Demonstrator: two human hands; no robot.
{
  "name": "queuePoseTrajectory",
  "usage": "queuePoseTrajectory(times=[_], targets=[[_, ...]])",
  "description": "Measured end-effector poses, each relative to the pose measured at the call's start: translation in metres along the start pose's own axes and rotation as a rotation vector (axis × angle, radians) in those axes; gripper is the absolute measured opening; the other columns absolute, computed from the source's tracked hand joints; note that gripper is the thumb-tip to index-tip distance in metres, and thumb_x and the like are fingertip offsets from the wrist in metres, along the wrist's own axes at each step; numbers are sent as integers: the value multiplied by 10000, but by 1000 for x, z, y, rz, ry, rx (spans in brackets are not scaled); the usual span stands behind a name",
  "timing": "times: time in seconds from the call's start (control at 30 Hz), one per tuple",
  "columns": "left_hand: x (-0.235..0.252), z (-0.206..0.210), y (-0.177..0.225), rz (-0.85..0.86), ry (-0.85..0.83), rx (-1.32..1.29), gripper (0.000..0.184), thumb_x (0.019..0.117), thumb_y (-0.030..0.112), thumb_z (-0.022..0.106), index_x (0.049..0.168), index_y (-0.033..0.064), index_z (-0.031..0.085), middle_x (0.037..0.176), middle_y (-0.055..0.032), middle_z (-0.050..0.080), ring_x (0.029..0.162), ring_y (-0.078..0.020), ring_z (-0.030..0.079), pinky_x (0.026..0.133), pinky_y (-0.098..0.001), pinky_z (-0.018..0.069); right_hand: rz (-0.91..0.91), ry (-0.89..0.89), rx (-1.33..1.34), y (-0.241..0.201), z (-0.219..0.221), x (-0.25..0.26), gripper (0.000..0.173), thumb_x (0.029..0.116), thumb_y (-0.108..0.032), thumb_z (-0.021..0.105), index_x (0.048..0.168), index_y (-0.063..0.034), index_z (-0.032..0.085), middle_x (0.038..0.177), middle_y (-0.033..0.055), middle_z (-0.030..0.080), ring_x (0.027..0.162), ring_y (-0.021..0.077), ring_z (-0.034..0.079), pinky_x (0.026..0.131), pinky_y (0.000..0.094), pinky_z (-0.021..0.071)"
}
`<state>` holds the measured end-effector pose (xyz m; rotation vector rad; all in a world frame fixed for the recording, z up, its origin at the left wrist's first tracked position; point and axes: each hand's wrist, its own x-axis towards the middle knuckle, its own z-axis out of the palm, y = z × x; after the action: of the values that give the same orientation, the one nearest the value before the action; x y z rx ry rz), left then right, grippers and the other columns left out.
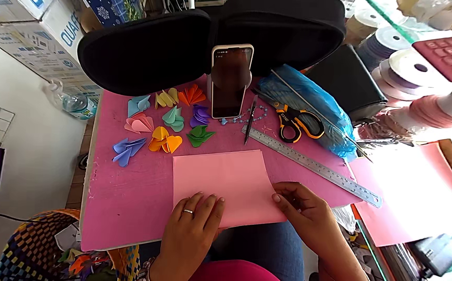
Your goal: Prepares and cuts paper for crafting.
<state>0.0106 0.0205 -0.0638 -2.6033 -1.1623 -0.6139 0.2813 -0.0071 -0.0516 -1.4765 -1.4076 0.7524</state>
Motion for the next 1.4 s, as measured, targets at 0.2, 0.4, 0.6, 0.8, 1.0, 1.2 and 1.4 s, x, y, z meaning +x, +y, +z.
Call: queuePoseTrajectory(times=[0.2,0.4,0.6,0.8,1.0,1.2,1.4], targets=[[-6,-11,-1,10,27,-41,415,1036,513,475,1209,215,704,1166,24,737,1082,-195,667,880,-338,495,164,-6,-88,-6,-22,-19,281,1021,-376,566,1054,-102,620,758,-103,651,615,-44,601,530,124,494],[-13,-13,-1,56,94,-164,395,1045,499,467,1219,213,678,1152,24,733,1075,-160,652,898,-302,470,425,-140,127,-9,-35,-39,344,1090,-429,389,1168,-126,533,825,-70,726,659,39,699,528,207,563],[-15,-13,13,187,90,-258,316,1060,407,469,1215,213,664,1155,31,730,1084,-148,650,905,-292,475,418,-29,567,-9,-25,-39,451,1015,-416,604,1330,-137,442,971,1,749,828,120,753,705,282,641],[-16,-19,6,-46,101,-451,635,933,775,404,1271,296,649,1394,15,606,1409,-216,451,1157,-407,338,221,2,496,-21,-23,-26,590,862,92,661,1348,-111,395,1072,-14,762,880,108,761,740,252,644],[-6,-30,-36,-483,144,-1111,959,894,624,669,1613,156,239,1617,-75,377,1429,-184,443,1129,-339,437,0,-24,540,-19,-26,-19,550,904,-57,746,1378,-171,492,1203,-64,730,995,72,735,846,222,622],[3,-31,-26,-579,144,-1514,624,902,272,770,1416,69,479,1236,-1,696,1099,-115,697,935,-268,599,-22,-17,561,-16,-9,-12,398,893,-71,761,1248,-145,597,1098,-44,755,958,65,735,841,219,618],[4,-19,-42,-584,169,-1335,915,885,451,770,1540,14,303,1489,-89,501,1311,-160,560,1051,-288,527,92,-140,679,-13,-11,-4,388,899,-79,759,1249,-122,597,1106,-9,754,968,92,739,848,257,625]])
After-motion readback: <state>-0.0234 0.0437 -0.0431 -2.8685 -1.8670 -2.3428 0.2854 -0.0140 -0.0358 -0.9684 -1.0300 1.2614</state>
